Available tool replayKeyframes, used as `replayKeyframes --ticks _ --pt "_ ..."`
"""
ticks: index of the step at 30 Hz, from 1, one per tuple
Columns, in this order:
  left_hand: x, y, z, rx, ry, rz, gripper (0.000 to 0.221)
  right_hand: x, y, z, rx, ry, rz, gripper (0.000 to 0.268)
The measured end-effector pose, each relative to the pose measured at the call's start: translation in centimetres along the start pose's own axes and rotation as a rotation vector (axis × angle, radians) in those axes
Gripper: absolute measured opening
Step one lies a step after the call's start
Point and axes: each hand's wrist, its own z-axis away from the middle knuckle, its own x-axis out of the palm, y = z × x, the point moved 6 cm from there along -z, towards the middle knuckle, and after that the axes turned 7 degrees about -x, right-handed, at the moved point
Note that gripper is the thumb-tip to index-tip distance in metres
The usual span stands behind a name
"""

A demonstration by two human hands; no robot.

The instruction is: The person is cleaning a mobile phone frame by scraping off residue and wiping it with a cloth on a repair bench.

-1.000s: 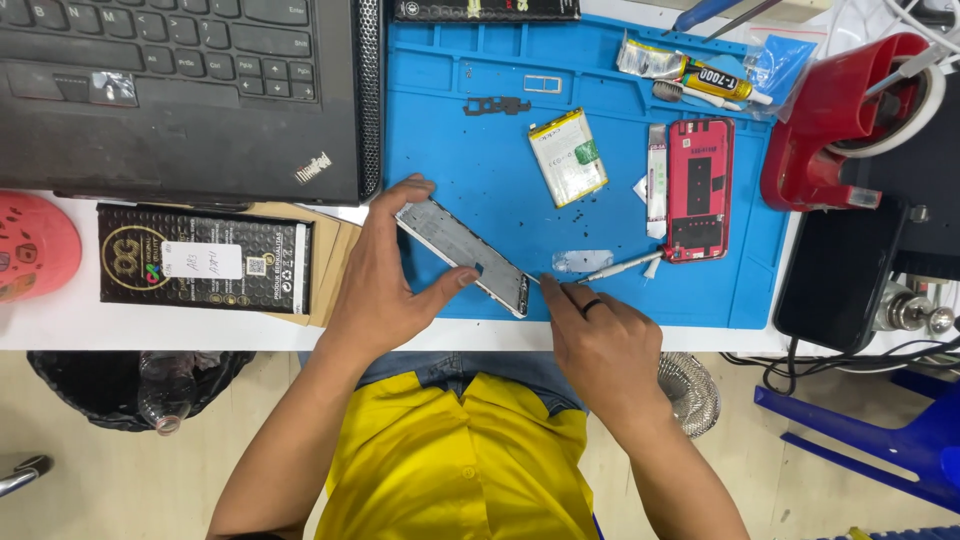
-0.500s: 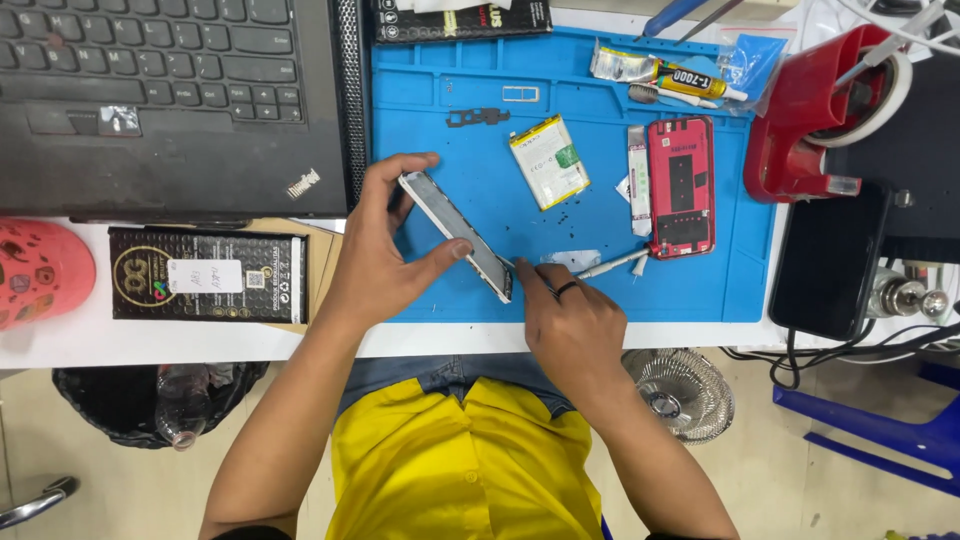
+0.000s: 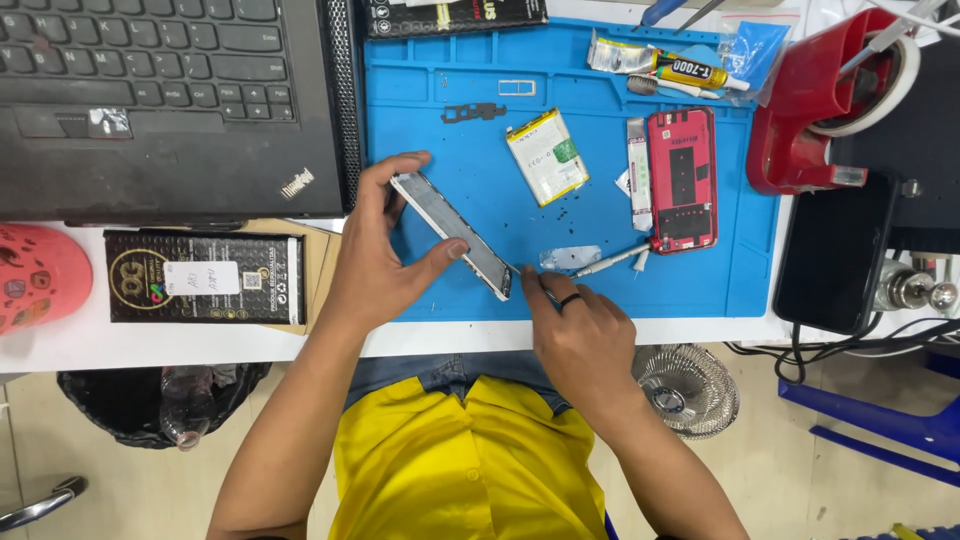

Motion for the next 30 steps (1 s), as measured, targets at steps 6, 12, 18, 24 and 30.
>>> replayKeyframes --ticks 6,12,18,24,30 --pt "0.0 0.2 -0.1 0.024 -0.003 0.01 0.072 0.5 -0.1 -0.3 -0.022 0.034 0.022 0.04" --pt "-0.2 0.2 -0.2 0.022 -0.022 0.009 0.072 0.0 -0.3 -0.2 -0.002 -0.022 -0.009 0.042" --pt "-0.3 0.4 -0.1 0.019 -0.03 -0.003 0.07 1.0 0.5 -2.2 0.024 -0.025 -0.101 0.036" --pt "-0.3 0.6 0.0 0.011 -0.036 0.001 0.069 -0.1 0.6 -2.8 0.022 -0.12 -0.14 0.033" --pt "-0.4 0.9 -0.1 0.006 -0.049 -0.004 0.068 1.6 0.9 -5.3 -0.031 -0.127 -0.197 0.034"
